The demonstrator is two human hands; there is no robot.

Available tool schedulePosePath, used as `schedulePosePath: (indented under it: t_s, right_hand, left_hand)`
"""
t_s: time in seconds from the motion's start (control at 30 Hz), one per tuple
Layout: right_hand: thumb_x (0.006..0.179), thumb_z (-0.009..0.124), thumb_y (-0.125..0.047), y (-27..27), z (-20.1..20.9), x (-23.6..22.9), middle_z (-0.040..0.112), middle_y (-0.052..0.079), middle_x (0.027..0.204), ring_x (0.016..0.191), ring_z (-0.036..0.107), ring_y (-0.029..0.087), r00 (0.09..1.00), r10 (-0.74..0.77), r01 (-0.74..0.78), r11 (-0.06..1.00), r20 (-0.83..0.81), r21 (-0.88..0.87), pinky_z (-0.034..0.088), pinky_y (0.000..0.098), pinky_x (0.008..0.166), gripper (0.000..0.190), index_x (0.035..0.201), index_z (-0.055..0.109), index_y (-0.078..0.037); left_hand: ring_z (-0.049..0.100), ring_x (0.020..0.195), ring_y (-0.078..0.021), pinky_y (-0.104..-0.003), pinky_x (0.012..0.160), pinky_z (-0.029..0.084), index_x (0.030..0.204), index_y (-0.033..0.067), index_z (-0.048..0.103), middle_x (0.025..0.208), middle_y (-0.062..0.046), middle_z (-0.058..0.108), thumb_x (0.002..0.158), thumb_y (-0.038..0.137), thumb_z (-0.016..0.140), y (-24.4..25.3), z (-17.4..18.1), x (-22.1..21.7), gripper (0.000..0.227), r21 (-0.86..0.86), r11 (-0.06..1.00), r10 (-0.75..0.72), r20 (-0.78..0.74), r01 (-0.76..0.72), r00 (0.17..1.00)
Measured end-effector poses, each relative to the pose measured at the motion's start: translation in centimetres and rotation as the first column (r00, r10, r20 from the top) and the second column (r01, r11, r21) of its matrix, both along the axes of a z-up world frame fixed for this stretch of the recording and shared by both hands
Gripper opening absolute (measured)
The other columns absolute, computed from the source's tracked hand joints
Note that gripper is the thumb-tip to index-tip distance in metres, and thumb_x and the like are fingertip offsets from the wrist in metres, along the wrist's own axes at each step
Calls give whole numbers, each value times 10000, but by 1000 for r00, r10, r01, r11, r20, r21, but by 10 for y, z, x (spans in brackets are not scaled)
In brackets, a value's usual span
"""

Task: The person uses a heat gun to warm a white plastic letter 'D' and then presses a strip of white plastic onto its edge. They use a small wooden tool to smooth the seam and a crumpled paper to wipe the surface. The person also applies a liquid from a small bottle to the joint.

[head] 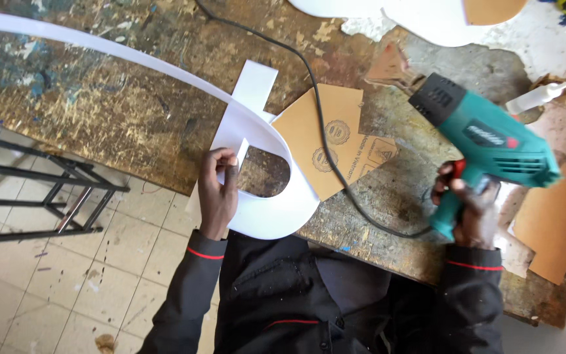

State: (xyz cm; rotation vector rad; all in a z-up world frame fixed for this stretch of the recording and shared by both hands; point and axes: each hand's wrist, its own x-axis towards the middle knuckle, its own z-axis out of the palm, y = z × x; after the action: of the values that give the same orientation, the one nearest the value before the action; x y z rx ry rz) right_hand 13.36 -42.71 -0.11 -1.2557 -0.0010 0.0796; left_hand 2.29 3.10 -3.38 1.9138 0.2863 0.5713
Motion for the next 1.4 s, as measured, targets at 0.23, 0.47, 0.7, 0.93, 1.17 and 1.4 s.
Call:
schedulePosePath:
  t_s: [0.23, 0.47, 0.7, 0.93, 1.17, 1.4]
  right_hand:
    - [867, 884, -130, 18, 3, -7, 621, -22, 1368, 1192, 625, 157, 992, -46, 22, 979, 114, 201, 540, 317, 846, 645, 1438, 589, -179]
    - [853, 857, 70, 39, -15, 23, 716, 83, 1233, 1162, 740, 256, 979, -161, 151, 985, 127, 89, 666, 447, 1045, 638, 1446, 660, -55]
    - [981, 797, -44, 93, 14, 52, 620, -10, 1604, 1376, 686, 199, 991, -134, 131, 970, 1, 206, 637, 404, 1083, 601, 1536, 586, -138]
    - [977, 847, -70, 88, -35, 76, 710, -16, 1482, 1460, 698, 270, 985, -167, 170, 895, -43, 412, 636, 544, 1200, 473, 1418, 692, -146]
    - [1033, 837, -276, 83, -47, 94, 723, 18, 1538, 1509, 676, 278, 995, -74, 99, 878, -72, 467, 533, 569, 1291, 459, 1455, 693, -165]
    - [1031, 782, -107, 64, -70, 112, 803, 64, 1338, 1327, 783, 277, 945, -111, 284, 746, -308, 603, 612, 531, 1165, 361, 1377, 707, -40]
  left_hand:
    - [713, 1115, -248, -383, 977, 582, 1304, 77, 689, 1231, -94, 734, 1187, 322, 559, -3, -6, -1, 301, 56, 998, 41, -18, -40, 999]
    - [740, 1144, -353, -470, 1028, 600, 1363, 60, 712, 1174, -161, 706, 1175, 146, 631, -4, -12, 3, 222, 12, 999, 34, 15, -34, 999]
    - [707, 1115, -339, -500, 1037, 594, 1372, 33, 708, 1181, -175, 686, 1180, 118, 568, -6, -1, 2, 252, -28, 1000, -7, 23, 7, 1000]
    - [735, 1164, -342, -471, 1043, 591, 1367, 66, 701, 1201, -150, 701, 1171, 161, 616, -3, -12, 5, 233, -6, 1000, 15, 14, -15, 1000]
    - [740, 1159, -317, -450, 1045, 590, 1366, 76, 719, 1190, -139, 708, 1178, 185, 618, -4, -12, 4, 239, -14, 1000, 16, 22, -15, 1000]
    - [735, 1166, -333, -467, 1056, 580, 1371, 80, 722, 1188, -142, 703, 1185, 193, 608, -1, -16, 3, 246, -21, 1000, 24, 11, -23, 1000]
